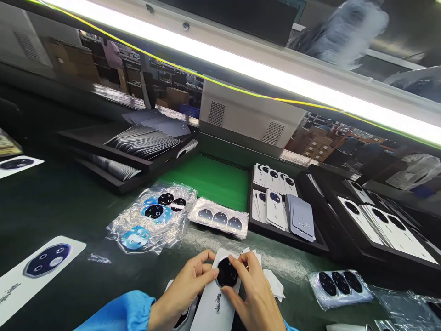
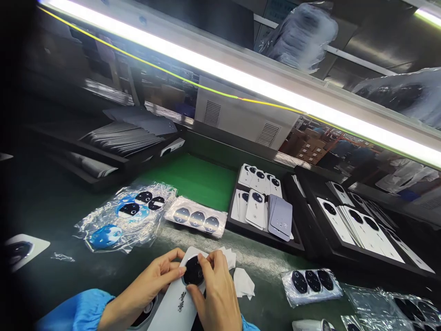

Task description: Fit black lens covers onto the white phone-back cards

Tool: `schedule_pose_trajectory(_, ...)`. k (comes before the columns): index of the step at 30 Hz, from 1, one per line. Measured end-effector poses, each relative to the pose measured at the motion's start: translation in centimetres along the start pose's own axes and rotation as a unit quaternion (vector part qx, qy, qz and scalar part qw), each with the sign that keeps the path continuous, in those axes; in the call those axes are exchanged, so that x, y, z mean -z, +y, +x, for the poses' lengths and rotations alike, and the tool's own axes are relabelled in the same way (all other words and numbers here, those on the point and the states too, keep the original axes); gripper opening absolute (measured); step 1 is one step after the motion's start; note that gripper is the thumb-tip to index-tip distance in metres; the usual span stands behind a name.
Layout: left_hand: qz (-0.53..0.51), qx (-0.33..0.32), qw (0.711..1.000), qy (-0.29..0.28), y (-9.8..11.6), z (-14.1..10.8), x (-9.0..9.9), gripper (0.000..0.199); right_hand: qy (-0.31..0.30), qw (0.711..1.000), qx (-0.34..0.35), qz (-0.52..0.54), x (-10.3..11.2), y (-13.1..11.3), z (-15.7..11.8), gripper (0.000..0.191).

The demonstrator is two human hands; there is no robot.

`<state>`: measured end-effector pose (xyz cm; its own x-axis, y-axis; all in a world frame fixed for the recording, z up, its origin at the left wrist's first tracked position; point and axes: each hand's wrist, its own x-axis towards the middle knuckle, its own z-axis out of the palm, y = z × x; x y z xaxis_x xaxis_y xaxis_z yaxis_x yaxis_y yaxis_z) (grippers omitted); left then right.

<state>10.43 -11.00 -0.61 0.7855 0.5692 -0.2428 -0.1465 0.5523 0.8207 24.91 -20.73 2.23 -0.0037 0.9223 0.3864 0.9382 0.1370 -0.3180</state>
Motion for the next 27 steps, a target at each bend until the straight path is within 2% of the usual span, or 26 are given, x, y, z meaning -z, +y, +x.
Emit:
schedule_pose_trajectory(10,0.002,-0.007,1.0,0.0,0.5,-0.4,-0.4,0.06,0.011,1.0,-0.025,-0.006,-0.3,-0.5,-0.2,0.065)
schedule_pose_trajectory(19,0.017,0.002,1.0,0.026,-0.4,0.2,0.0,0.067,0.009,1.0,-0.03,-0.006,0.0,-0.9,0.0,0.067)
schedule_pose_trajectory(27,0.027,0.008,1.0,-0.01,1.2,-0.9,-0.4,0.06,0.002,0.999,-0.034,-0.005,-0.2,-0.5,0.0,0.065)
